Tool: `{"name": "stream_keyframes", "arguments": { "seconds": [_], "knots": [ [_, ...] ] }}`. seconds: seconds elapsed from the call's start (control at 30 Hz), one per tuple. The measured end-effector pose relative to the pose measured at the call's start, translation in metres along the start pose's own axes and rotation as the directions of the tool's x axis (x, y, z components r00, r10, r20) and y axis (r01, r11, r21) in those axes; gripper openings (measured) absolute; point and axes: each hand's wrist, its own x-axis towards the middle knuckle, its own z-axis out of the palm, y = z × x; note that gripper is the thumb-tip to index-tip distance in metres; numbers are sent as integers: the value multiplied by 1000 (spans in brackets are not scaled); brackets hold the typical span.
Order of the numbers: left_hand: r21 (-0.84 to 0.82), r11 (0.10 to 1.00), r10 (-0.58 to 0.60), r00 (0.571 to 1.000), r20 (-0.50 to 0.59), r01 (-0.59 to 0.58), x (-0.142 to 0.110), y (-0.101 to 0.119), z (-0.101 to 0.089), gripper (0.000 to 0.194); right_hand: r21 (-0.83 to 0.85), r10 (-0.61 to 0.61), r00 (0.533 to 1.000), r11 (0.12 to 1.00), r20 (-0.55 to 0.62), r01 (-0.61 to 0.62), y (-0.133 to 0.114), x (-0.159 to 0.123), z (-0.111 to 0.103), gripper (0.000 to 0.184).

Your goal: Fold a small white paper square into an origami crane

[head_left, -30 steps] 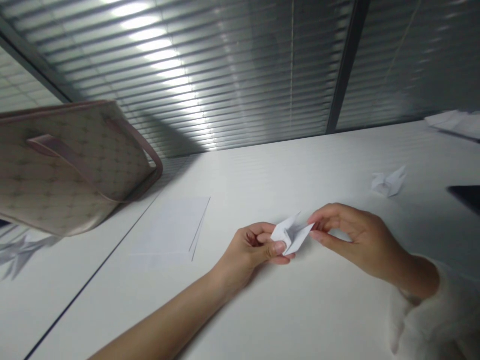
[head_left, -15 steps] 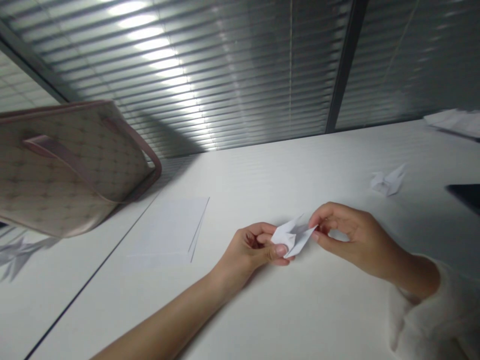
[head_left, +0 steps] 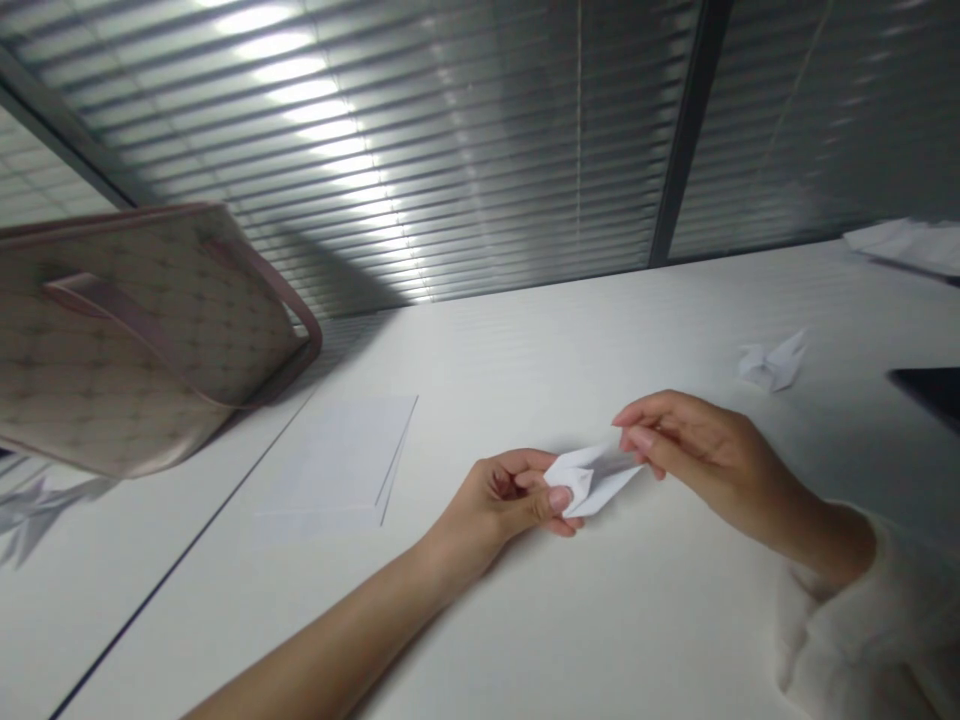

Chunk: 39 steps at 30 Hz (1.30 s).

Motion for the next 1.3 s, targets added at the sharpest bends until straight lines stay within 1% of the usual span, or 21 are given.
{"name": "stream_keyframes", "arguments": {
  "seconds": [0.07, 0.17, 0.33, 0.4, 0.53, 0.6, 0.73, 0.8, 0.87, 0.93, 1.0, 1.17, 1.3],
  "knots": [
    [8, 1000, -6, 1000, 30, 6, 0, 1, -1, 25, -30, -14, 1000, 999, 18, 15, 0, 2, -1, 9],
    [-8, 1000, 0, 1000, 7, 0, 0, 1, -2, 31, -28, -38, 997, 999, 62, 40, 1, 4, -1, 6],
    [-91, 996, 4, 998, -62, -10, 1, 1, 0, 26, 43, 74, 994, 996, 76, -77, 2, 5, 1, 12],
    [-101, 995, 5, 997, -77, -13, 1, 1, 0, 25, 54, 83, 993, 995, 81, -87, 3, 4, 2, 12],
    [-84, 996, 31, 997, -75, -37, 2, 1, 0, 22, 40, 49, 996, 998, 78, -53, 4, 2, 3, 12],
    [-86, 996, 24, 998, -59, -29, 3, 1, -1, 21, 19, 22, 997, 1000, 76, -23, 5, 1, 3, 14],
    [-117, 993, -7, 999, -51, 1, 4, 1, -2, 22, -40, -33, 995, 999, 94, 37, 5, 0, 4, 11],
    [-136, 991, -7, 998, -65, -2, 4, 2, -2, 24, -36, -1, 998, 999, 69, 4, 5, 0, 5, 11],
    [-141, 990, 15, 995, -94, -28, 3, 2, -2, 25, -23, 57, 998, 998, 26, -56, 5, 0, 5, 10],
    [-123, 990, 55, 990, -132, -71, 3, 1, 0, 25, -10, 112, 994, 994, -9, -112, 5, 0, 6, 10],
    [-86, 992, 78, 987, -142, -91, 3, 0, 1, 27, -9, 142, 990, 990, -20, -142, 4, -1, 8, 10],
    [-46, 995, 84, 991, -108, -89, 4, -5, 1, 28, -24, 159, 987, 987, 22, -158, 1, -2, 11, 6],
    [-27, 994, 102, 987, -121, -106, 4, -7, -1, 28, 19, 206, 977, 978, 52, -207, 0, -2, 11, 7]
  ]
}}
